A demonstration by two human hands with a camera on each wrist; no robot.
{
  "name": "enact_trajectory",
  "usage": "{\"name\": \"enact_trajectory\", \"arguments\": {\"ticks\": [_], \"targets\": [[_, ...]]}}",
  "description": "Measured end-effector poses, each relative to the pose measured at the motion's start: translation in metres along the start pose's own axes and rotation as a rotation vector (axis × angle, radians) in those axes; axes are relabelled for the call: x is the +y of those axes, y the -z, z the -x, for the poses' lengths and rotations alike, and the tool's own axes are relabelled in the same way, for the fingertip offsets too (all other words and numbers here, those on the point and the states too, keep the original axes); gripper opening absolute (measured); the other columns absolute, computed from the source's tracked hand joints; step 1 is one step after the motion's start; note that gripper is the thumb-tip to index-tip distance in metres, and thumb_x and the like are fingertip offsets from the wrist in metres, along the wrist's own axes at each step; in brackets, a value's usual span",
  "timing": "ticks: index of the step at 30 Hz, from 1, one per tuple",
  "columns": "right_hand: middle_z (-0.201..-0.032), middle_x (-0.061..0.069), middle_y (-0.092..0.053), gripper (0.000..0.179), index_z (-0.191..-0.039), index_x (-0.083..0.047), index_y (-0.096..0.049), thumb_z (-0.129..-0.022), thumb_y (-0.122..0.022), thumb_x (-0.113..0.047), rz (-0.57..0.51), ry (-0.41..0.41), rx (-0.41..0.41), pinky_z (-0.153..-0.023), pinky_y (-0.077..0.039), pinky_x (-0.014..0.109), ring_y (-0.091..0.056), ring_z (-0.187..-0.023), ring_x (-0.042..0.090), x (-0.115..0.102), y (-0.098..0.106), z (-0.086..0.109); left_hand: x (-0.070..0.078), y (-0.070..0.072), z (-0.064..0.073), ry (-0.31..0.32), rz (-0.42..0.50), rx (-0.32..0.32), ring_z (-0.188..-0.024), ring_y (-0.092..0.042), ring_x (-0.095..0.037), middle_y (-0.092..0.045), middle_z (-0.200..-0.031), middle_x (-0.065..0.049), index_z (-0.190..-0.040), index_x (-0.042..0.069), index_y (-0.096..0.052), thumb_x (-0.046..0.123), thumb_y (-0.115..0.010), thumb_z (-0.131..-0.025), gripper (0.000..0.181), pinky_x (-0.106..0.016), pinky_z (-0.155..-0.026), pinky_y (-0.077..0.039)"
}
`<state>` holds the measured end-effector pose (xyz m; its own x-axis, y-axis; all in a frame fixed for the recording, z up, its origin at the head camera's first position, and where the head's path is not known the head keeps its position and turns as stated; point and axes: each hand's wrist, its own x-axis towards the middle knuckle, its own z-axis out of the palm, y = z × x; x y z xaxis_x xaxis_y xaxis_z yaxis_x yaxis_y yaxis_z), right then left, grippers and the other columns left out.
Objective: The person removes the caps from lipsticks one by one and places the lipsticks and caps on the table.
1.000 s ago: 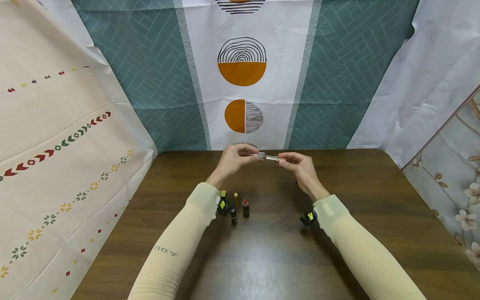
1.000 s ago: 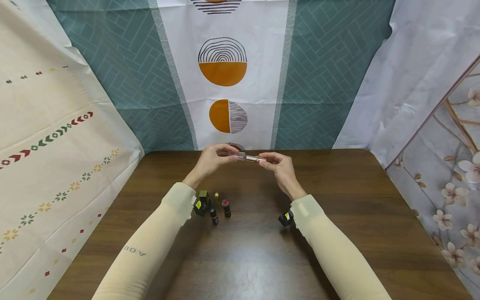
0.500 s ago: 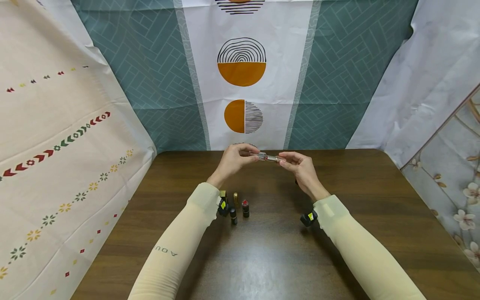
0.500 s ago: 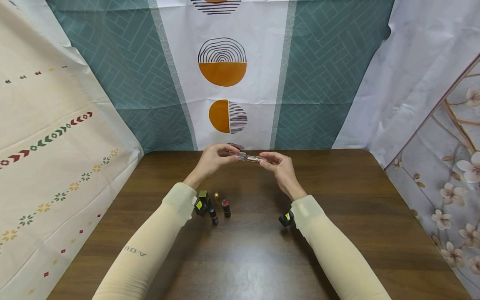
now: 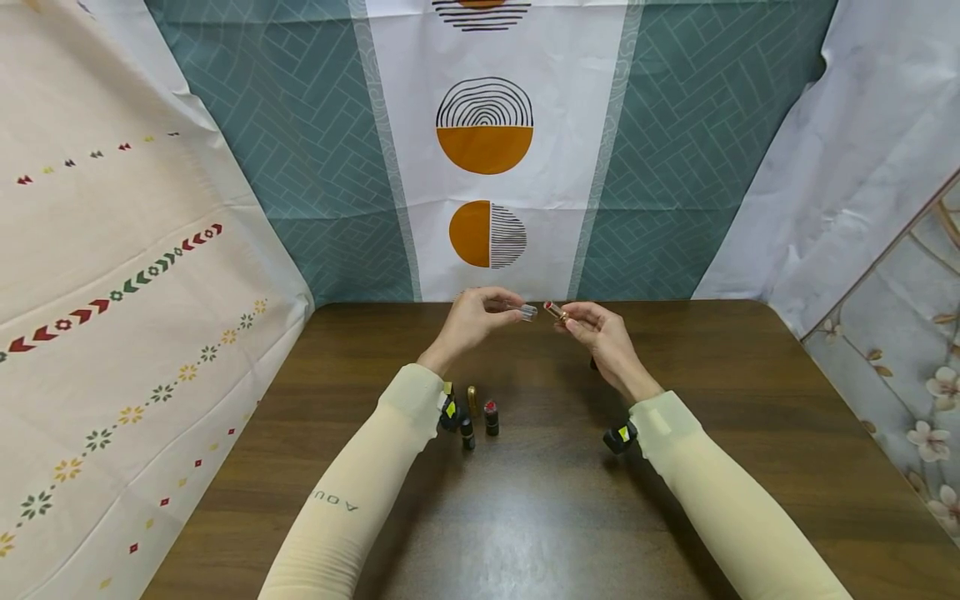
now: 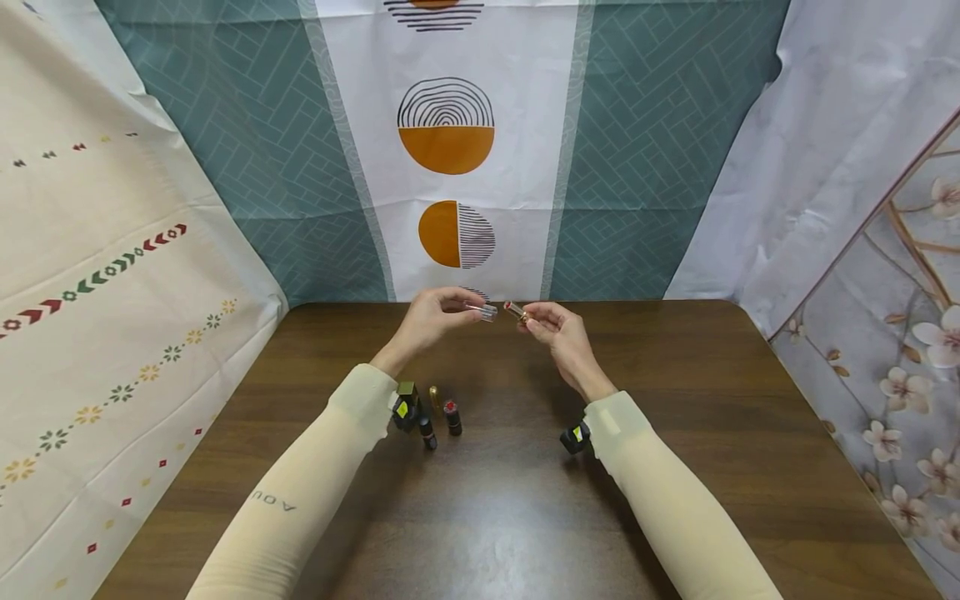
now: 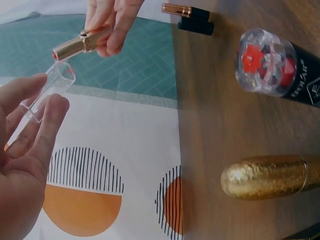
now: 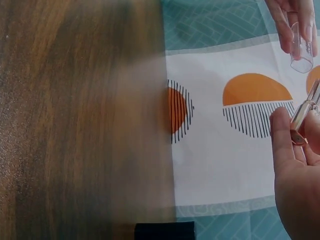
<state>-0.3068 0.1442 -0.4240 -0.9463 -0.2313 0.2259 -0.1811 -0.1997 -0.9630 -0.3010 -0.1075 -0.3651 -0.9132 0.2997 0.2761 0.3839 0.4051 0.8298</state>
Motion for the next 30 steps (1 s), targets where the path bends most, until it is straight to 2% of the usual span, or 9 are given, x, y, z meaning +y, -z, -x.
{"name": "enact_trajectory", "arguments": {"ticks": [6, 15, 22, 30], "targets": [[-0.111, 0.008, -0.072, 0.022, -0.125, 0.006, -0.062, -0.103, -0.061, 0.001, -0.023, 0.009, -0.004, -0.094, -0.056, 0.029, -0.074, -0.099, 0.021, -0.003, 0.004, 0.001, 0.002, -0.006, -0.004, -0.026, -0.012, -0.002, -0.098, -0.074, -0.016, -0.078, -0.108, -0.004, -0.114, 0.009, -0.079, 0.016, -0.081, -0.093, 0.022, -0.033, -0.087, -0.058], [-0.107, 0.003, -0.076, 0.027, -0.126, 0.008, -0.063, -0.102, -0.065, -0.003, -0.005, 0.014, -0.017, -0.094, -0.056, 0.028, -0.073, -0.096, 0.014, -0.008, 0.011, 0.004, 0.006, -0.013, -0.007, -0.032, -0.031, -0.004, -0.095, -0.073, -0.015, -0.078, -0.103, -0.003, -0.115, 0.008, -0.078, 0.017, -0.081, -0.094, 0.023, -0.032, -0.085, -0.057], [-0.108, 0.006, -0.074, 0.026, -0.126, 0.007, -0.061, -0.102, -0.064, 0.000, -0.098, 0.011, -0.033, -0.096, -0.056, 0.031, -0.075, -0.099, 0.018, -0.011, 0.016, 0.005, 0.010, -0.019, -0.009, -0.045, -0.043, -0.017, -0.092, -0.072, -0.012, -0.078, -0.100, 0.001, -0.114, 0.012, -0.079, 0.019, -0.080, -0.094, 0.021, -0.030, -0.083, -0.056], [-0.107, 0.009, -0.072, 0.023, -0.123, 0.004, -0.061, -0.100, -0.064, 0.005, -0.147, 0.020, -0.033, -0.099, -0.053, 0.037, -0.076, -0.101, 0.021, -0.020, 0.025, 0.006, 0.015, -0.025, -0.014, -0.070, -0.051, -0.041, -0.089, -0.071, -0.014, -0.077, -0.098, -0.002, -0.114, 0.008, -0.078, 0.016, -0.079, -0.095, 0.021, -0.029, -0.079, -0.056]]}}
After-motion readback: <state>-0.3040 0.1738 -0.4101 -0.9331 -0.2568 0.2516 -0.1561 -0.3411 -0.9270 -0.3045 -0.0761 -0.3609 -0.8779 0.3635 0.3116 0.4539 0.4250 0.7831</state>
